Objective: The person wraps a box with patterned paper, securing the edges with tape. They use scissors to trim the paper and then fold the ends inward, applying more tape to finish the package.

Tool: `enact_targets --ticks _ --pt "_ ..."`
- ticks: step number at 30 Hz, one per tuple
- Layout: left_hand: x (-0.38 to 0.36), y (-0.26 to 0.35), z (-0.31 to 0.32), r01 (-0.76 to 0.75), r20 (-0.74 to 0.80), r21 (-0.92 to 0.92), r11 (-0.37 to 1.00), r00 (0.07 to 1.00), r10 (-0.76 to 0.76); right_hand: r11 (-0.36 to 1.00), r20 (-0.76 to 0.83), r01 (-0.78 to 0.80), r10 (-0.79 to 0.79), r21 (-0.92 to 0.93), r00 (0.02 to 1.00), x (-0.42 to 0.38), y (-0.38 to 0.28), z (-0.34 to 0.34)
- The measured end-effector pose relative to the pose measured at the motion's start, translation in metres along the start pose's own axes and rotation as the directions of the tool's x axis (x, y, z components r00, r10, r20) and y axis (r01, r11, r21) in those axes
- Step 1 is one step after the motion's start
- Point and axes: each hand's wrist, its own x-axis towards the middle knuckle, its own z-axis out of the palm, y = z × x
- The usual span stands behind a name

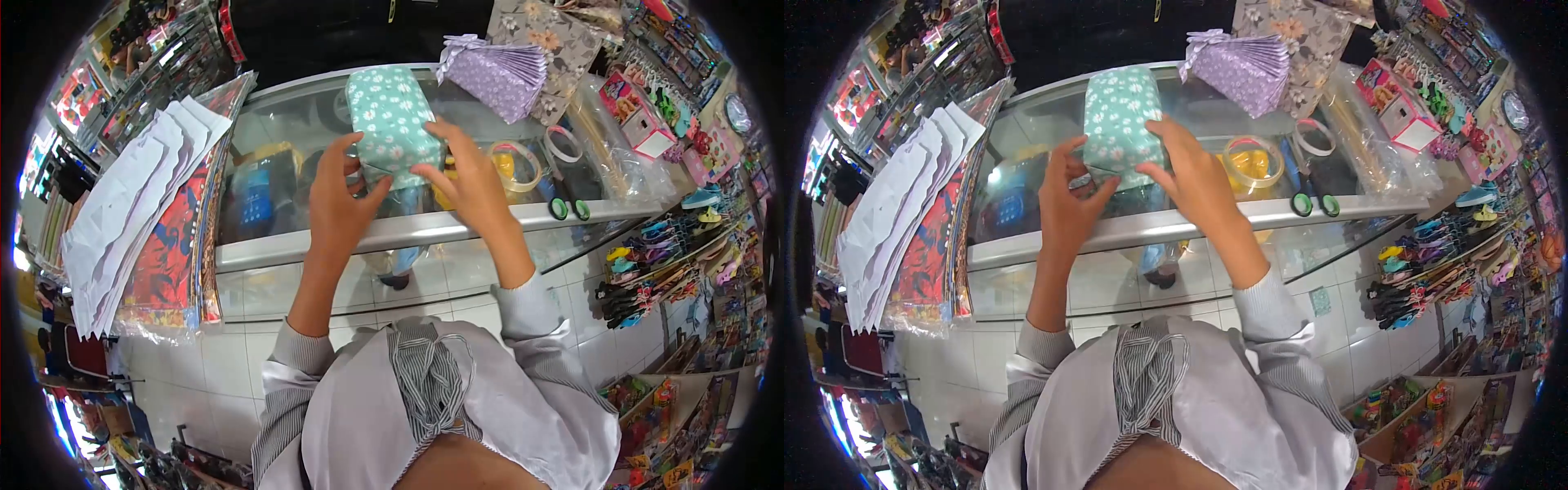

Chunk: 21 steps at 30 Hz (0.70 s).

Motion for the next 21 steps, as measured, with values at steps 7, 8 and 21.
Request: enact_targets --ticks 7,8,21 --pt "-0.007 0.000 0.003 -0.068 0.018 0.164 0.984 0.998 0.066 0.993 -0.019 -0.097 0.098 0.064 0.995 -0.021 -0.003 -0.028" --pt "-0.010 -0.003 0.001 -0.122 0.025 0.195 0.973 0.992 0.120 0.998 -0.050 -0.054 0.053 -0.018 0.997 -0.026 0.001 -0.043" --pt "-0.073 0.048 0.041 -0.315 -0.082 0.144 0.938 0.941 0.328 0.991 0.044 -0.133 0.134 -0.022 0.990 -0.070 0.007 -0.103"
